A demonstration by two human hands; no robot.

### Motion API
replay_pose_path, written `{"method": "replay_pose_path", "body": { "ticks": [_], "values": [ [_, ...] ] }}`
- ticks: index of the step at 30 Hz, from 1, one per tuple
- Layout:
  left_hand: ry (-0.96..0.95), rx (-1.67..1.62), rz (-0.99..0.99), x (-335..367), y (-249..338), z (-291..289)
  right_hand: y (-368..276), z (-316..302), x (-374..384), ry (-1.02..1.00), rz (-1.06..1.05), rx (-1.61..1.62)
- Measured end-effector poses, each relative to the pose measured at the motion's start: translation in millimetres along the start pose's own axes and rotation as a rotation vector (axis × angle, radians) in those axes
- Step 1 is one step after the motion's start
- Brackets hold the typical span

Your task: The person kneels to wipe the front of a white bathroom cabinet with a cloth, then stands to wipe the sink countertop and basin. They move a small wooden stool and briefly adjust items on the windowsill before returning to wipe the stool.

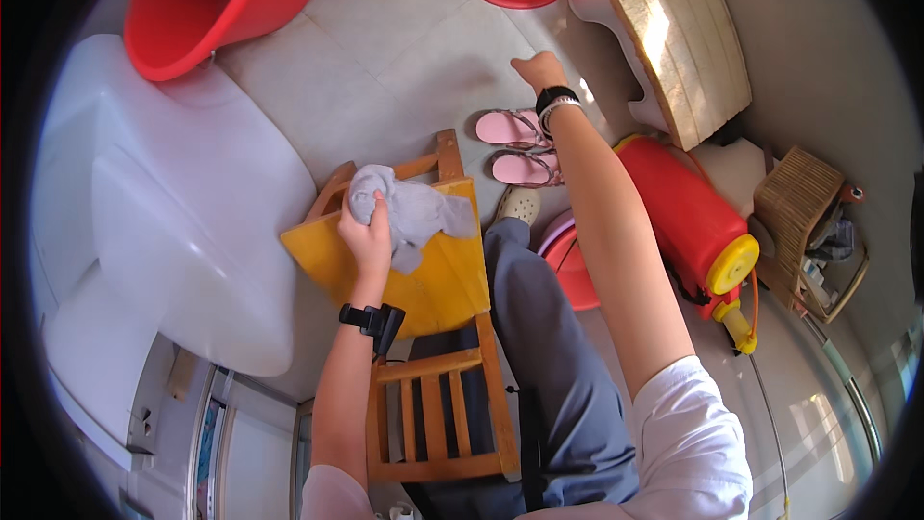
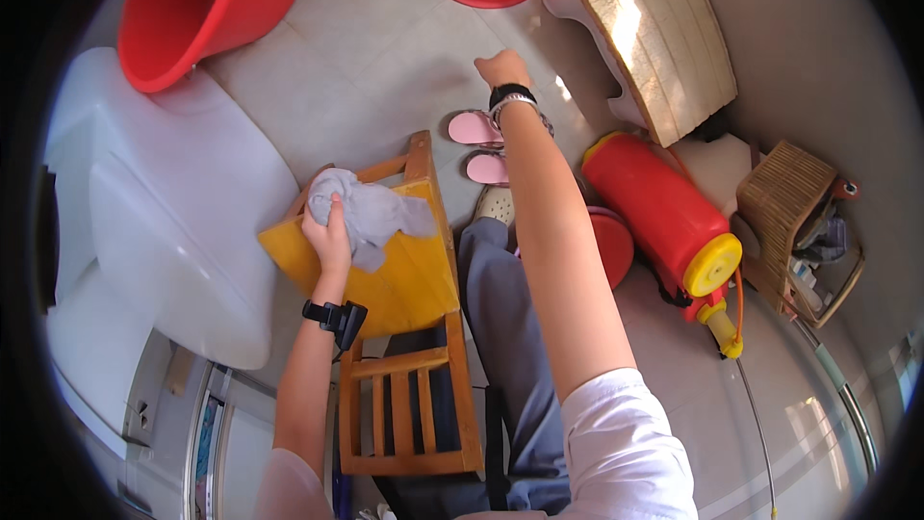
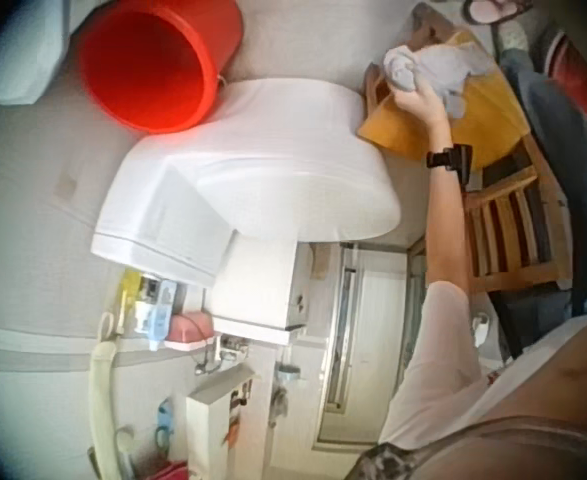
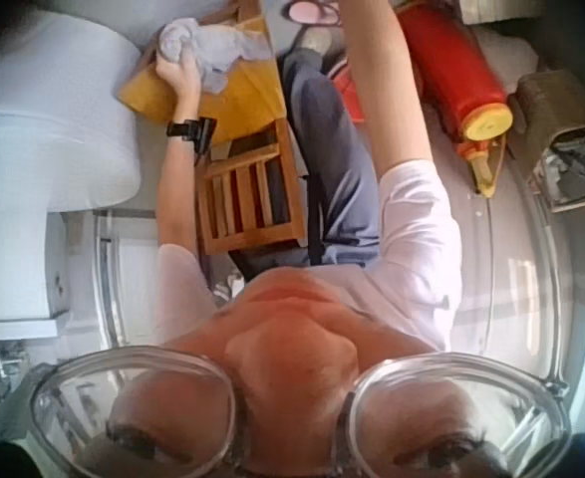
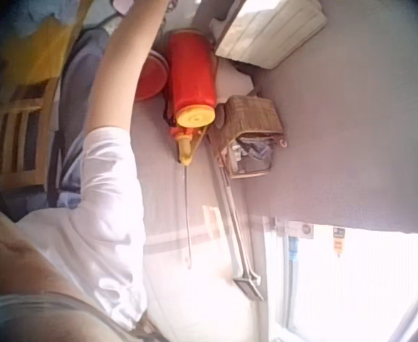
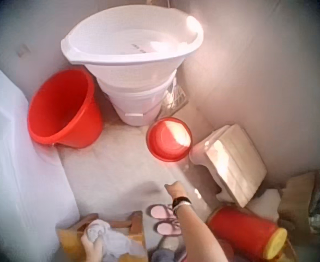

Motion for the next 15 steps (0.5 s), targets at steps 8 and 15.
{"method": "replay_pose_path", "body": {
  "ticks": [8,15],
  "values": [
    [0.255,0.149,0.306,-8.2,-22.3,24.0,-18.0,45.5,86.7,0.192,-0.381,-0.384],
    [0.192,0.142,0.345,-9.4,-24.2,21.7,-26.8,70.5,128.9,0.296,-0.557,-0.416]
  ]
}}
Point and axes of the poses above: each hand's wrist, its own x-axis towards the middle knuckle, its own z-axis out of the palm, y = z × x, the point moved 1 cm from there along x, towards the middle knuckle, and after that the axes turned 11 degrees about -z, right-handed, at the moved point
